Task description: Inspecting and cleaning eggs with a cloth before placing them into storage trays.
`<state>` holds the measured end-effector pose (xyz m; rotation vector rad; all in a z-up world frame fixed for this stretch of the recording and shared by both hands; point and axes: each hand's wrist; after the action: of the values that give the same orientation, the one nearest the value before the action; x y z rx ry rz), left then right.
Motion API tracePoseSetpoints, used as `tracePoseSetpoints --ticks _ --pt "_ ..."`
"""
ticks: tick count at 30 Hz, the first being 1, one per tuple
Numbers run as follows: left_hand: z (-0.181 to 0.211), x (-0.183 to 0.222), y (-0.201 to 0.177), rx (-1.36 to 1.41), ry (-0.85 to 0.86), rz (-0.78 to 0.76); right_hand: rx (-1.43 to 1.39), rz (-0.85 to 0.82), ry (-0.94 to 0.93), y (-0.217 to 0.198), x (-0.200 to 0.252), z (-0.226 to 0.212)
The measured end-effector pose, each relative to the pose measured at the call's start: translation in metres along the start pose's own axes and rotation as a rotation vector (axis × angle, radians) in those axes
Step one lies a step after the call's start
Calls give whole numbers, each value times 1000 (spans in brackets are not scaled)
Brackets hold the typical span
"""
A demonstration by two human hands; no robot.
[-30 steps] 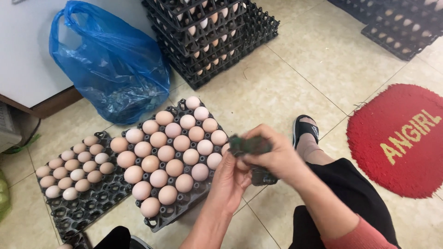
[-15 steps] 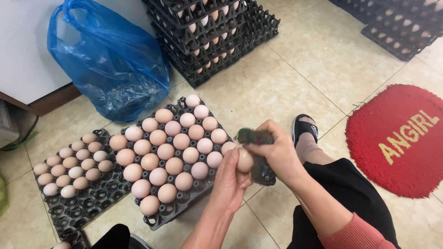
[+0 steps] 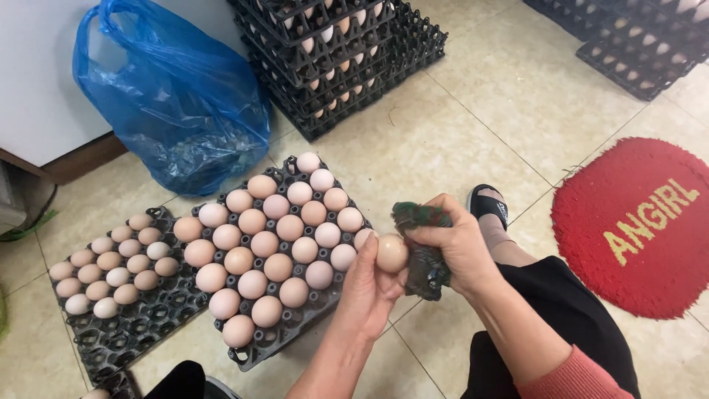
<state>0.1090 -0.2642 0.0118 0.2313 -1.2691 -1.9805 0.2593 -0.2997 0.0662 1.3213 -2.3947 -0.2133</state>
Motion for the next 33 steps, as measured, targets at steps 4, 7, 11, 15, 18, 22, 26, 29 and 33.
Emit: tracePoseSetpoints --ticks 4,7,11,15,18,22,26,29,33 --pt "-3 -2 -7 114 -41 10 64 -139 13 3 8 -1" --pt "-2 -2 -10 108 -56 17 68 -83 -61 2 2 9" --pt "-2 -3 -9 103 -49 21 112 -83 -71 -3 5 6" --pt "-2 -4 -9 92 -26 43 208 -90 -85 0 9 8" --pt "-5 -5 -9 86 -27 57 273 -81 -90 6 5 7" --pt "-4 -5 -10 72 -11 73 367 -81 -108 0 11 7" --pt "-5 -4 -11 65 1 90 432 -84 -115 6 11 7" --pt "-6 -4 -10 60 9 102 498 -82 -123 8 9 4" --pt "-3 -4 -8 49 42 117 597 -96 -149 5 6 -6"
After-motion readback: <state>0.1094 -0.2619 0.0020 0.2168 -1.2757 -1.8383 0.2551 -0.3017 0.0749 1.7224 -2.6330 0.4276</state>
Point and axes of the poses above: each hand's wrist, its own x-axis away from the middle knuckle, its own y-axis out of the palm, z = x × y, and after that the axes turned 8 degrees about -x, right-handed
